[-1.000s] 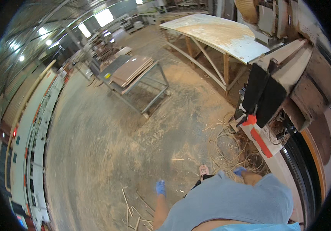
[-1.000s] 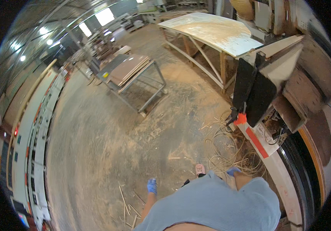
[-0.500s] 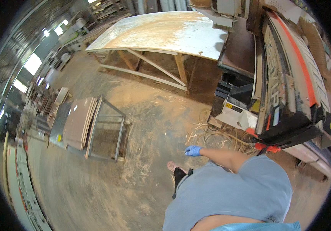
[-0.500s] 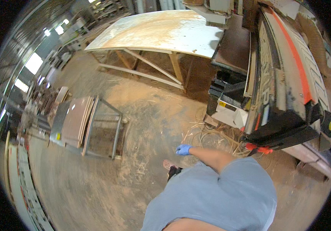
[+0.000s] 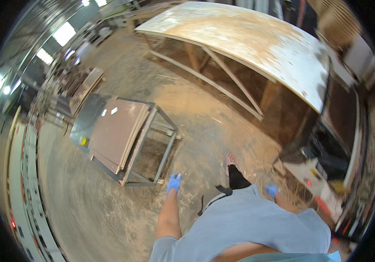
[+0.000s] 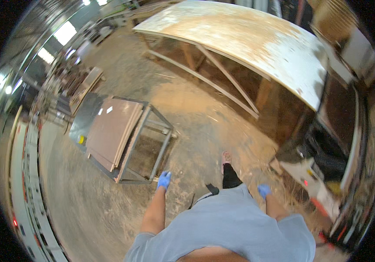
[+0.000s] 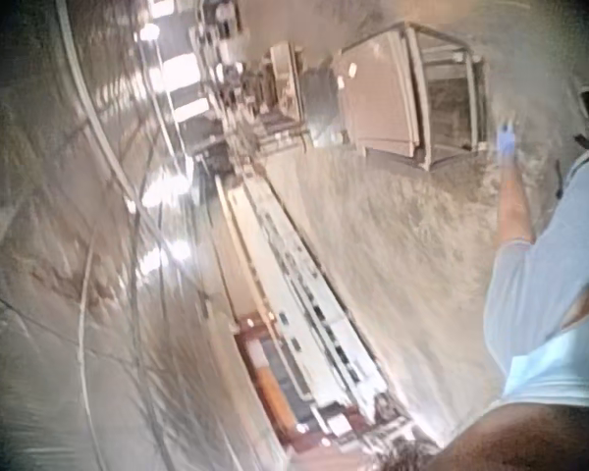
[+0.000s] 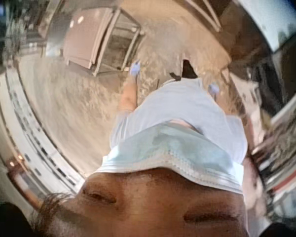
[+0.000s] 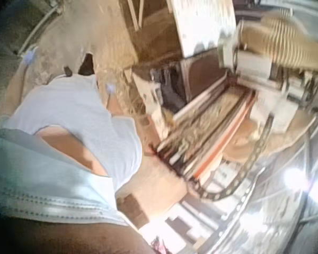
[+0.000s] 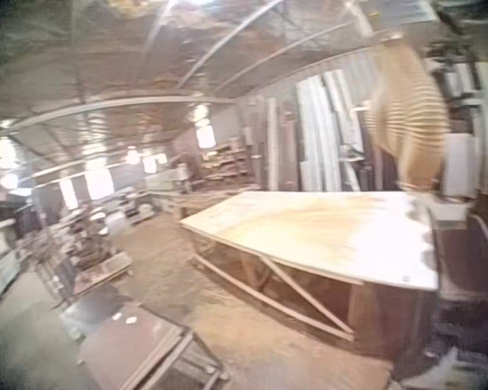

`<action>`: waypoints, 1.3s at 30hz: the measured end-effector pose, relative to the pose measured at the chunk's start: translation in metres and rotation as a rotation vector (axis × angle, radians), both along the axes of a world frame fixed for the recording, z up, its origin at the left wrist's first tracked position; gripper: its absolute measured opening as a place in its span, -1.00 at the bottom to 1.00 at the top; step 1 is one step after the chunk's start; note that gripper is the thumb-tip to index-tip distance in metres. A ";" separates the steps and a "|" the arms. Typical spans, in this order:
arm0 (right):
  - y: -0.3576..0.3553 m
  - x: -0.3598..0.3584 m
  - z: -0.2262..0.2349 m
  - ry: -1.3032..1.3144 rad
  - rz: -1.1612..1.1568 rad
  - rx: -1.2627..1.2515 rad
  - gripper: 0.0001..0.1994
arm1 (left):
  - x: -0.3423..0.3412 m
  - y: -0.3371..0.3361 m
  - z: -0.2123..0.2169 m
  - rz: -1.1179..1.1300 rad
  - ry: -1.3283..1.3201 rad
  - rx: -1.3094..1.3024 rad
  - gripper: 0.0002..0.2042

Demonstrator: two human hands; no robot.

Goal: The person wipes a large sheet of plywood with a cloth, then moves to a control panel to retrieve a printed receipt. They walk through the workshop, gather scattered wood scraps from the floor, and carry them outside to a designated pile.

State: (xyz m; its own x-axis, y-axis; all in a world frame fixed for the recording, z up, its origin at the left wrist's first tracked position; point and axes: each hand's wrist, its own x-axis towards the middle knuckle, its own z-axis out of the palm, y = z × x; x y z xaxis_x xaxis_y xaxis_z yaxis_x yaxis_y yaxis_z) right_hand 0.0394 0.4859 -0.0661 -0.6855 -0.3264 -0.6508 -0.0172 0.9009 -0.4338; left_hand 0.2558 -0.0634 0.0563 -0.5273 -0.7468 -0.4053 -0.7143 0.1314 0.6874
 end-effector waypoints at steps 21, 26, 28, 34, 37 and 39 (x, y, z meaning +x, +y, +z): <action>-0.572 -0.532 0.100 -0.160 -0.118 -0.590 -0.75 | -0.281 -0.327 0.085 0.640 -0.120 -0.556 -0.70; -0.653 -0.553 0.069 -0.122 0.397 -0.279 -0.73 | -0.279 -0.364 0.077 0.862 -0.288 -0.383 -0.76; -0.592 -0.672 -0.063 0.667 1.195 -0.050 -0.72 | -0.311 -0.400 0.089 0.725 -0.151 -0.249 -0.73; -0.772 -0.659 0.012 -0.127 0.688 0.012 -0.73 | -0.286 -0.452 0.093 0.916 -0.208 -0.740 -0.65; -0.894 -0.666 0.028 -0.193 0.764 -0.030 -0.74 | -0.315 -0.489 0.085 0.893 -0.435 -0.767 -0.41; -0.971 -0.668 0.029 -0.239 0.823 -0.064 -0.74 | -0.342 -0.526 0.090 0.910 -0.541 -0.506 -0.28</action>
State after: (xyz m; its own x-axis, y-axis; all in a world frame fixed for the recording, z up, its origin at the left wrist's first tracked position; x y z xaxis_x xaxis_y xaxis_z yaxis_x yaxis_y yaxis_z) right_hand -0.6284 -0.4856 -0.0374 -0.0612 -0.7004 -0.7111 -0.5564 0.6154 -0.5583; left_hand -0.0863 -0.5891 0.1460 0.4340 -0.9001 0.0385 -0.8692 -0.4071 0.2807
